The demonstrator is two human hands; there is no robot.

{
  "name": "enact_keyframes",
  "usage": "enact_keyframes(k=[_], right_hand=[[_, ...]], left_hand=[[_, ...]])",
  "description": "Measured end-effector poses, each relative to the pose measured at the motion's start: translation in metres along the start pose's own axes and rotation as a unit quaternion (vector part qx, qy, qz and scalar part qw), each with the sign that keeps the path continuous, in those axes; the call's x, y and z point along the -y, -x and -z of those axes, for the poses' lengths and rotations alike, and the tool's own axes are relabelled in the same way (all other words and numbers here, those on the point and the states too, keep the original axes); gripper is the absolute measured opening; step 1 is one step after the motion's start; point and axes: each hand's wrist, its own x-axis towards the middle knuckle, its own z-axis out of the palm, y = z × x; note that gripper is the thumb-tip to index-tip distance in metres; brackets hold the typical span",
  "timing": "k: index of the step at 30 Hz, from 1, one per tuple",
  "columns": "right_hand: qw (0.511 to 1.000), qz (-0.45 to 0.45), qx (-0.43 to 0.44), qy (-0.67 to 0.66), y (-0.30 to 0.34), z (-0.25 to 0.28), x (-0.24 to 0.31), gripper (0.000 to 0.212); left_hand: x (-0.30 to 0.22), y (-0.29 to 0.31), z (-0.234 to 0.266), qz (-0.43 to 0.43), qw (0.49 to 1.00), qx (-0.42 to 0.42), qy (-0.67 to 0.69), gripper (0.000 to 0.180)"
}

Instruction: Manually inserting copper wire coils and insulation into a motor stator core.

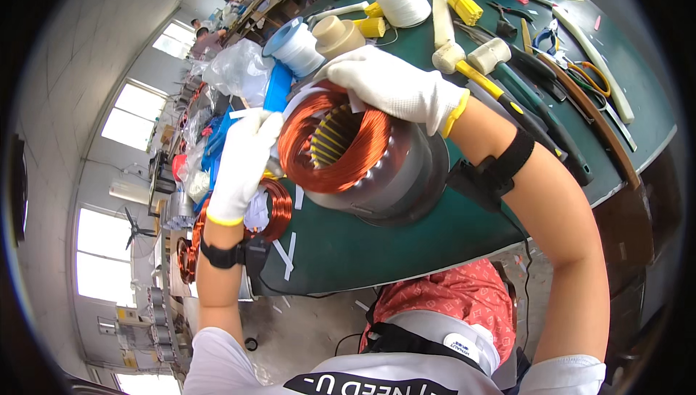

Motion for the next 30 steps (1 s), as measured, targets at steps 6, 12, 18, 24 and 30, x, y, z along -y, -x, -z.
enact_keyframes(k=[6, 12, 18, 24, 30], right_hand=[[0.998, 0.044, 0.006, 0.034, -0.005, 0.005, 0.006, 0.031], [0.942, 0.163, -0.064, 0.287, -0.032, -0.001, -0.019, 0.031], [0.973, 0.029, 0.011, 0.23, -0.036, -0.01, 0.032, 0.014], [0.966, -0.009, 0.057, 0.251, -0.05, -0.007, 0.031, 0.016], [0.991, -0.077, 0.003, 0.107, -0.033, -0.001, 0.054, 0.029]], left_hand=[[-0.004, -0.026, 0.003, -0.174, 0.972, -0.006, -0.156, 0.024], [-0.015, -0.037, 0.029, 0.022, 0.98, 0.166, -0.104, 0.03], [-0.015, -0.048, 0.037, 0.05, 0.969, 0.207, -0.128, 0.031], [0.028, -0.016, 0.016, 0.076, 0.972, 0.131, 0.181, 0.028], [0.029, -0.03, 0.03, 0.05, 0.988, 0.106, -0.103, 0.033]])
